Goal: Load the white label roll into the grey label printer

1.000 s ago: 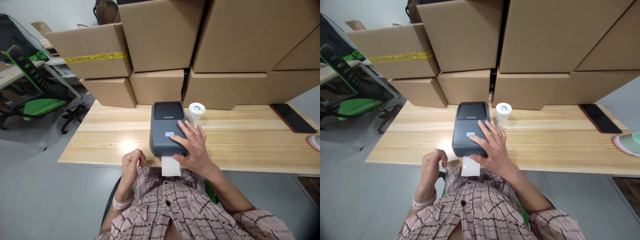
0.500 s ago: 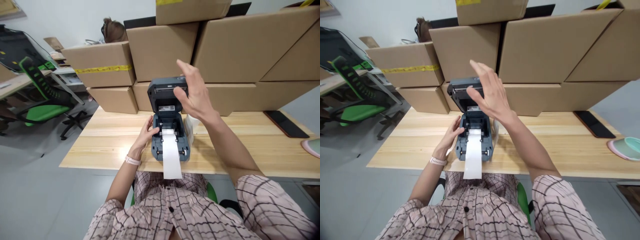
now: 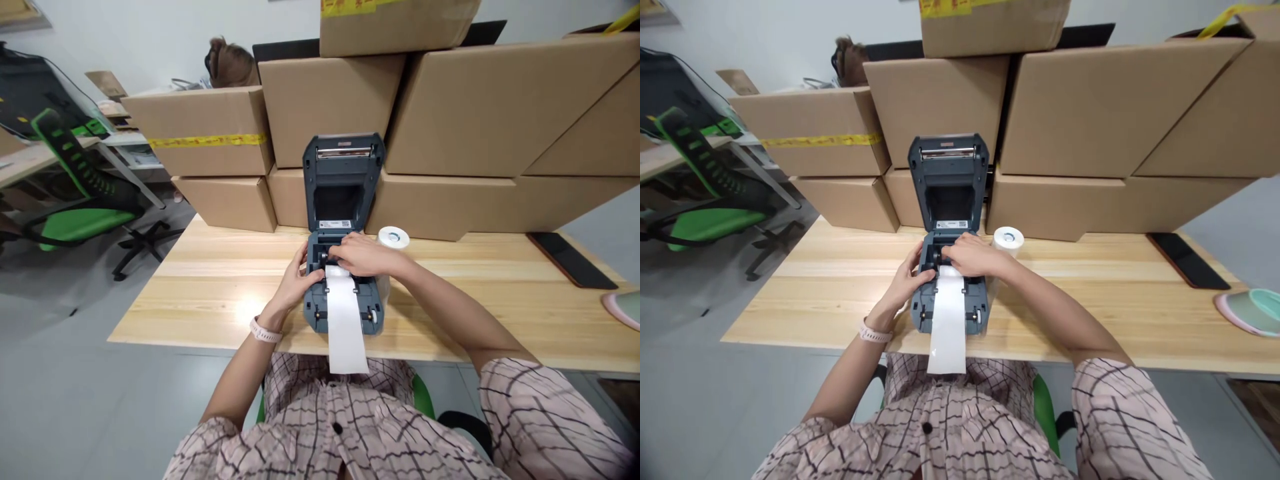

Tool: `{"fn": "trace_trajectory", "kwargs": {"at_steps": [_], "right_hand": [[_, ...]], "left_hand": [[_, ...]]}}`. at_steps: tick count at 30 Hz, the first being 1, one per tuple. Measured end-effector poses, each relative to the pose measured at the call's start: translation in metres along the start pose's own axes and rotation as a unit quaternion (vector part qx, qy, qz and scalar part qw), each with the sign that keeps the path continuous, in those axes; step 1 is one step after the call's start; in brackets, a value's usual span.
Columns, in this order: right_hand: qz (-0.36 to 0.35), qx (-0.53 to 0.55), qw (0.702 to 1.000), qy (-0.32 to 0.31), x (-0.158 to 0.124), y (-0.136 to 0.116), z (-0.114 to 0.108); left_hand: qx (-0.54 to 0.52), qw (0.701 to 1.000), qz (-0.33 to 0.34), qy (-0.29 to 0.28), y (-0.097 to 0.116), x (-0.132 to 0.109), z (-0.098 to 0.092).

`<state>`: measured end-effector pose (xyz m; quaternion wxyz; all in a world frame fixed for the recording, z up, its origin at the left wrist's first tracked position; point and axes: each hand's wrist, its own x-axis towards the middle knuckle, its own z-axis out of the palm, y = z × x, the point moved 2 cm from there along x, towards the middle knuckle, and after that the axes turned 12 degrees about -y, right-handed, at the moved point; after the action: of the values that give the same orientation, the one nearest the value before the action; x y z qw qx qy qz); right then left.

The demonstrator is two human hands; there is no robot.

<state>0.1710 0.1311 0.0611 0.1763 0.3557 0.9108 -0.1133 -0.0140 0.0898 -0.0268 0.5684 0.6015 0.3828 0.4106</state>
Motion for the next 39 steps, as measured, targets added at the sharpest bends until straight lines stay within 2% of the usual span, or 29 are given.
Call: {"fn": "trace_trajectory", "kwargs": {"at_steps": [3, 6, 11, 14, 15, 17, 19, 20, 22, 24, 26, 29, 32, 35, 39], "right_hand": [[-0.021, -0.011, 0.997, -0.067, 0.011, 0.003, -0.008], [-0.048, -0.008, 0.994, -0.101, 0.014, 0.001, -0.009], [-0.093, 0.03, 0.989, -0.113, 0.014, 0.001, -0.007], [-0.182, 0.115, 0.973, -0.083, -0.001, 0.012, -0.013], [-0.227, 0.168, 0.958, -0.051, -0.012, 0.018, -0.014], [-0.318, 0.287, 0.903, 0.036, -0.044, 0.034, -0.011], [-0.368, 0.382, 0.84, 0.113, -0.081, 0.056, 0.005], [-0.369, 0.428, 0.813, 0.139, -0.098, 0.068, 0.018], [-0.298, 0.506, 0.79, 0.174, -0.125, 0.093, 0.05], [-0.181, 0.555, 0.789, 0.194, -0.139, 0.114, 0.082], [-0.095, 0.572, 0.791, 0.194, -0.139, 0.127, 0.107], [-0.035, 0.587, 0.791, 0.167, -0.125, 0.134, 0.128], [-0.007, 0.592, 0.793, 0.143, -0.118, 0.136, 0.136], [0.0, 0.596, 0.791, 0.138, -0.126, 0.142, 0.135], [-0.001, 0.604, 0.771, 0.201, -0.127, 0.157, 0.116]], "left_hand": [[-0.004, 1.0, -0.009, -0.003, -0.003, 0.001, -0.003], [-0.01, 0.999, 0.012, -0.034, -0.002, 0.0, -0.007], [-0.013, 0.996, 0.028, -0.079, 0.004, -0.003, -0.01], [-0.003, 0.997, 0.026, -0.077, 0.004, -0.004, -0.01], [-0.002, 0.997, 0.027, -0.076, 0.004, -0.004, -0.01], [-0.004, 0.997, 0.028, -0.073, 0.003, -0.005, -0.01], [-0.004, 0.997, 0.026, -0.066, 0.003, -0.005, -0.009], [-0.002, 0.998, 0.024, -0.064, 0.003, -0.006, -0.009], [0.004, 0.998, 0.023, -0.06, 0.003, -0.006, -0.008], [0.007, 0.998, 0.027, -0.057, 0.004, -0.005, -0.008], [0.007, 0.998, 0.028, -0.055, 0.005, -0.005, -0.007], [0.001, 0.998, 0.026, -0.059, 0.005, -0.005, -0.007], [0.0, 0.998, 0.026, -0.06, 0.005, -0.005, -0.007], [-0.001, 0.998, 0.029, -0.059, 0.005, -0.005, -0.006], [0.005, 0.997, 0.032, -0.065, 0.009, -0.004, -0.006]]}}
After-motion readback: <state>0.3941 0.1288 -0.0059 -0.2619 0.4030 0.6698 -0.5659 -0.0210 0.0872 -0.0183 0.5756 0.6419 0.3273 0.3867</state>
